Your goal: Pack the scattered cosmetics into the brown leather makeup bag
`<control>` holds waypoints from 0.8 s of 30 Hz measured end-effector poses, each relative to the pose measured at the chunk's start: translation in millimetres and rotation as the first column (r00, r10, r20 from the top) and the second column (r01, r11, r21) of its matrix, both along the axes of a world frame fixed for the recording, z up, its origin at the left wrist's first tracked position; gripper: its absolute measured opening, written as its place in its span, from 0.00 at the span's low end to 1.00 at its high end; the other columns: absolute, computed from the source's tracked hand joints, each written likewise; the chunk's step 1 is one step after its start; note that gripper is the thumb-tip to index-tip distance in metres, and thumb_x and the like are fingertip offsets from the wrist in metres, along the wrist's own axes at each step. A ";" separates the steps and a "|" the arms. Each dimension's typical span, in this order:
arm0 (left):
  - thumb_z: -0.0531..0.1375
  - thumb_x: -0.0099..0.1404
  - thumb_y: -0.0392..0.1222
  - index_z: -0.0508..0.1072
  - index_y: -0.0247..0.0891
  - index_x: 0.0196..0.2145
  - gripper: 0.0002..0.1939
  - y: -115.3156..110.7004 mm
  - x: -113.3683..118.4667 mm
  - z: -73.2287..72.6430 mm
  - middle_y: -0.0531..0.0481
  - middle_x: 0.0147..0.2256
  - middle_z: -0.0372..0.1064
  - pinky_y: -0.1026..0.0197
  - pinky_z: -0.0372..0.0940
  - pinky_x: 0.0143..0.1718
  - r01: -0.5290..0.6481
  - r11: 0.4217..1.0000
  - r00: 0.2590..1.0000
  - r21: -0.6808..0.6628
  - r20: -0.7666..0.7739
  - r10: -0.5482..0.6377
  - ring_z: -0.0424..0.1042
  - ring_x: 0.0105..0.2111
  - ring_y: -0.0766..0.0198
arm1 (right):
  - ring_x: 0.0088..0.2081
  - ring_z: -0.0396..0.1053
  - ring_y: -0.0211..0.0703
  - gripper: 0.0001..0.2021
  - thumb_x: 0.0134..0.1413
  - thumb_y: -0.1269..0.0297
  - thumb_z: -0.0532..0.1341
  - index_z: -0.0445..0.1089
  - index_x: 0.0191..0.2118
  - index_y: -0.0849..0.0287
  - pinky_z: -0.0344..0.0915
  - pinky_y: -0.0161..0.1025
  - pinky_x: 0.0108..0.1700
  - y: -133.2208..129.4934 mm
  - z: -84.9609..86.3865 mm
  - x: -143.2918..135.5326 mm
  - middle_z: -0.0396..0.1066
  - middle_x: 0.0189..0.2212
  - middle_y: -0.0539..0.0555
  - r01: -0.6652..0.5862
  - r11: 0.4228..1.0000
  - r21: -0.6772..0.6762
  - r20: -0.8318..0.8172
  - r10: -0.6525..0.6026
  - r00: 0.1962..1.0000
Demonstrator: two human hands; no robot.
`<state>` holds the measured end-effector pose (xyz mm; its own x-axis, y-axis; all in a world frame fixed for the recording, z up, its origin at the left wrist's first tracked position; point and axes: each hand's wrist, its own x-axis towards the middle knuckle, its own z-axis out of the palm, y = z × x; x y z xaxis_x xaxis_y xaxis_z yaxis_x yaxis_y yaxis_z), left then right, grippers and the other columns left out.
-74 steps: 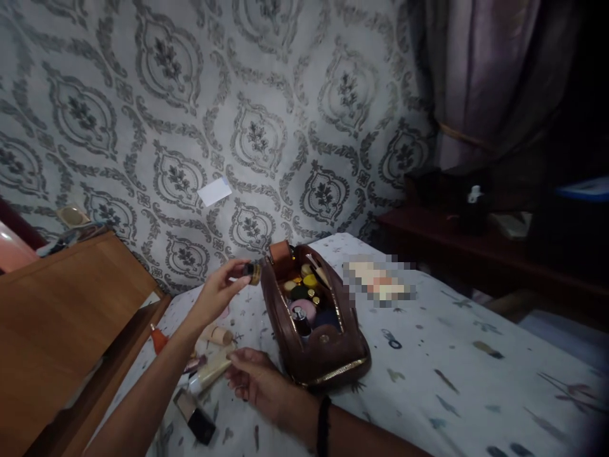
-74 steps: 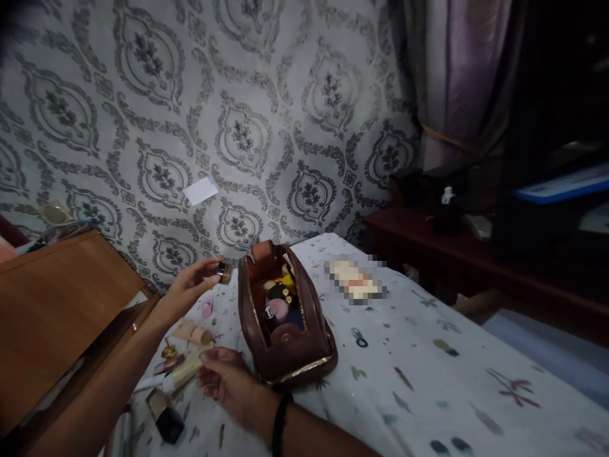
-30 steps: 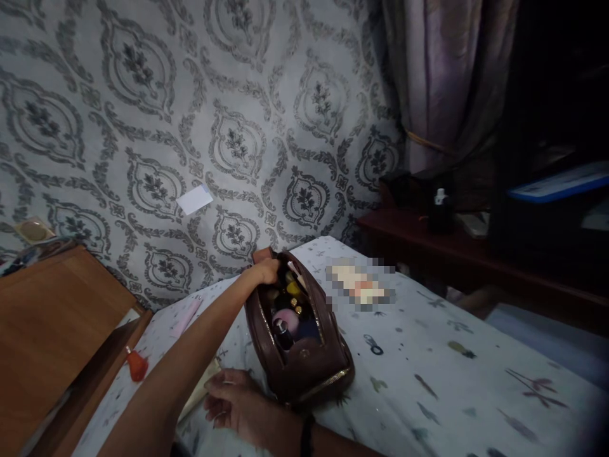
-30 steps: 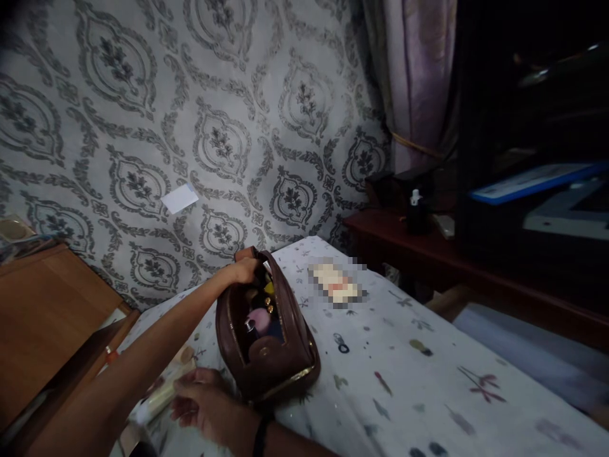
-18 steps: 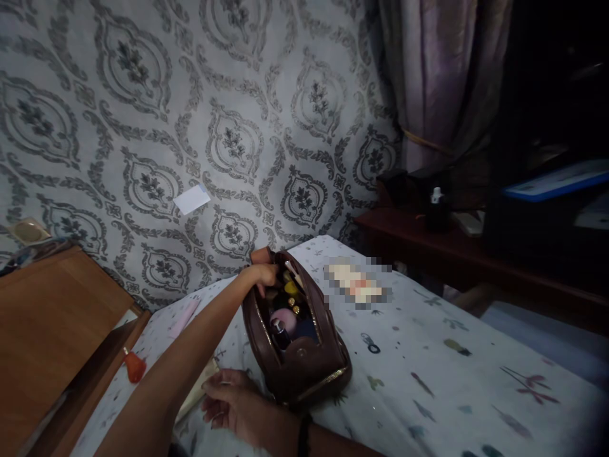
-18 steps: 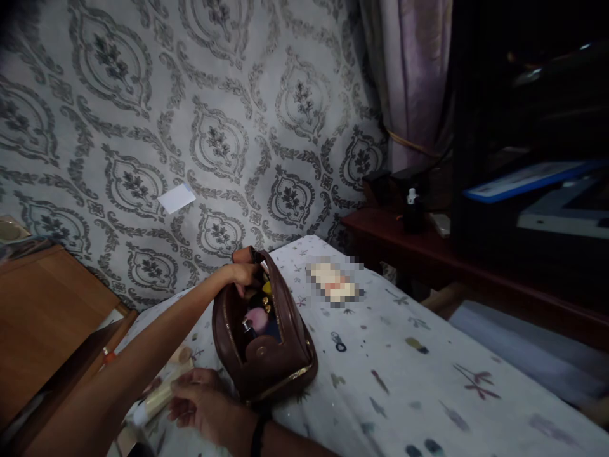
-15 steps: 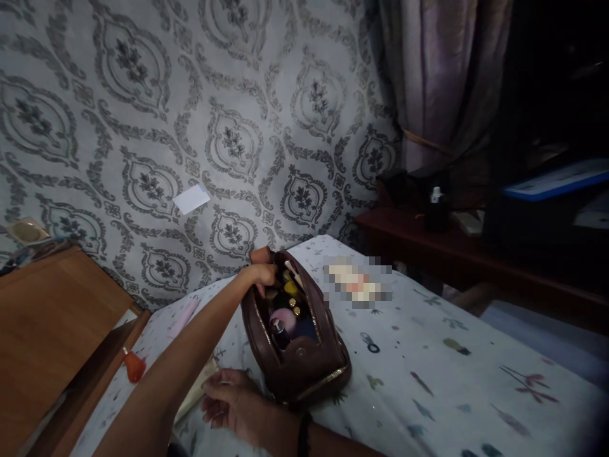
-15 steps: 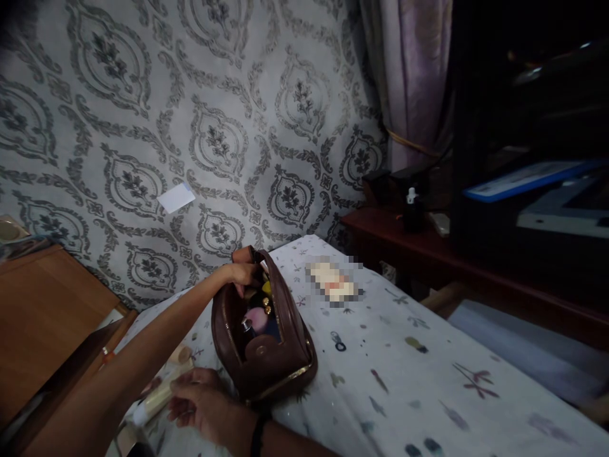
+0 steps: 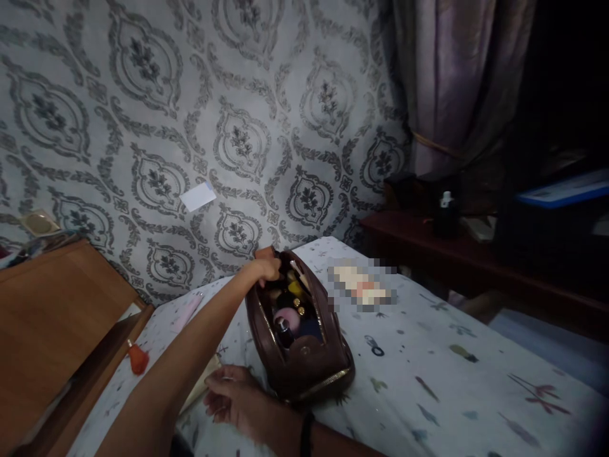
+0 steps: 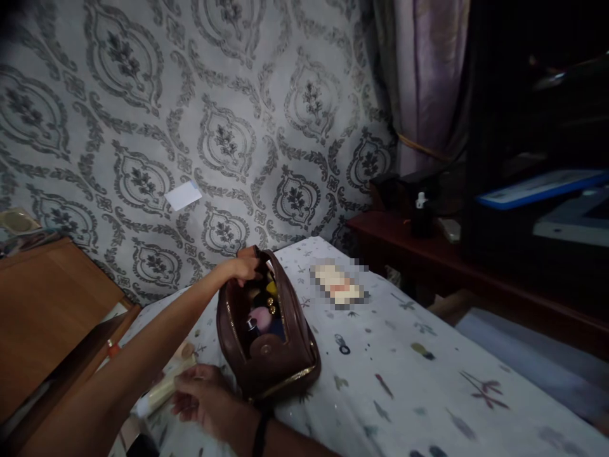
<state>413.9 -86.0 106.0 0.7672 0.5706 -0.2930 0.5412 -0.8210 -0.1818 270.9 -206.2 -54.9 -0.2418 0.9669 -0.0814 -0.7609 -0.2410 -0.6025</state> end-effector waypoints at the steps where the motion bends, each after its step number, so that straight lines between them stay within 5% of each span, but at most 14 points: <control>1: 0.60 0.60 0.36 0.74 0.29 0.37 0.08 -3.5 -3.7 5.1 0.39 0.33 0.75 0.59 0.70 0.37 0.020 0.999 0.999 0.027 0.035 -0.021 0.76 0.35 0.54 | 0.21 0.66 0.33 0.27 0.26 0.50 0.74 0.66 0.32 0.60 0.58 0.33 0.26 0.1 -0.6 0.2 0.71 0.20 0.48 -0.007 1.000 0.011 -0.004 0.007 1.000; 6: 0.50 0.68 0.36 0.70 0.38 0.47 0.13 -24.1 -41.3 27.9 0.44 0.45 0.72 0.58 0.63 0.50 0.138 0.980 0.939 0.144 0.295 -0.176 0.70 0.48 0.58 | 0.22 0.67 0.34 0.25 0.30 0.52 0.74 0.68 0.33 0.62 0.57 0.33 0.27 0.4 -5.2 -0.3 0.72 0.21 0.50 0.002 1.000 0.031 -0.042 -0.001 0.999; 10: 0.50 0.68 0.37 0.71 0.38 0.42 0.11 -33.1 -92.7 28.9 0.48 0.41 0.73 0.61 0.62 0.46 0.168 0.960 0.731 0.226 0.624 -0.275 0.70 0.42 0.61 | 0.24 0.68 0.34 0.24 0.31 0.53 0.74 0.71 0.33 0.64 0.58 0.33 0.29 -2.2 -5.1 -0.1 0.73 0.23 0.51 0.020 0.999 0.025 -0.055 -0.018 0.998; 12: 0.50 0.68 0.39 0.71 0.38 0.40 0.10 -32.7 -124.5 22.4 0.51 0.33 0.72 0.63 0.62 0.39 0.093 0.975 0.683 0.202 0.700 -0.210 0.70 0.35 0.63 | 0.25 0.69 0.35 0.23 0.30 0.55 0.75 0.71 0.31 0.64 0.60 0.33 0.30 -3.8 -3.1 0.8 0.73 0.24 0.51 0.028 1.000 0.007 -0.047 -0.027 0.999; 17: 0.48 0.69 0.42 0.62 0.39 0.52 0.15 -20.3 -212.1 -11.6 0.58 0.20 0.63 0.64 0.60 0.32 -0.242 0.968 0.707 0.071 0.696 0.126 0.66 0.25 0.64 | 0.24 0.68 0.34 0.22 0.28 0.53 0.75 0.68 0.25 0.63 0.60 0.32 0.29 -4.1 1.6 2.2 0.73 0.23 0.50 0.026 0.999 -0.020 -0.018 -0.027 0.999; 20: 0.49 0.67 0.37 0.56 0.39 0.56 0.20 -6.9 -256.1 -36.1 0.54 0.29 0.69 0.62 0.62 0.37 -0.411 0.907 0.721 0.088 0.641 0.264 0.70 0.32 0.61 | 0.22 0.67 0.32 0.23 0.30 0.52 0.75 0.63 0.19 0.62 0.59 0.31 0.28 -3.3 3.7 2.2 0.72 0.22 0.51 0.022 1.000 0.003 -0.014 -0.022 1.000; 24: 0.49 0.65 0.33 0.61 0.37 0.54 0.19 14.7 -288.2 -57.7 0.45 0.44 0.71 0.60 0.62 0.47 -0.494 0.865 0.754 0.085 0.538 0.377 0.68 0.45 0.59 | 0.22 0.67 0.31 0.23 0.29 0.54 0.75 0.63 0.19 0.63 0.58 0.30 0.26 -4.0 7.4 2.5 0.72 0.22 0.51 0.001 1.000 0.005 -0.008 -0.001 1.000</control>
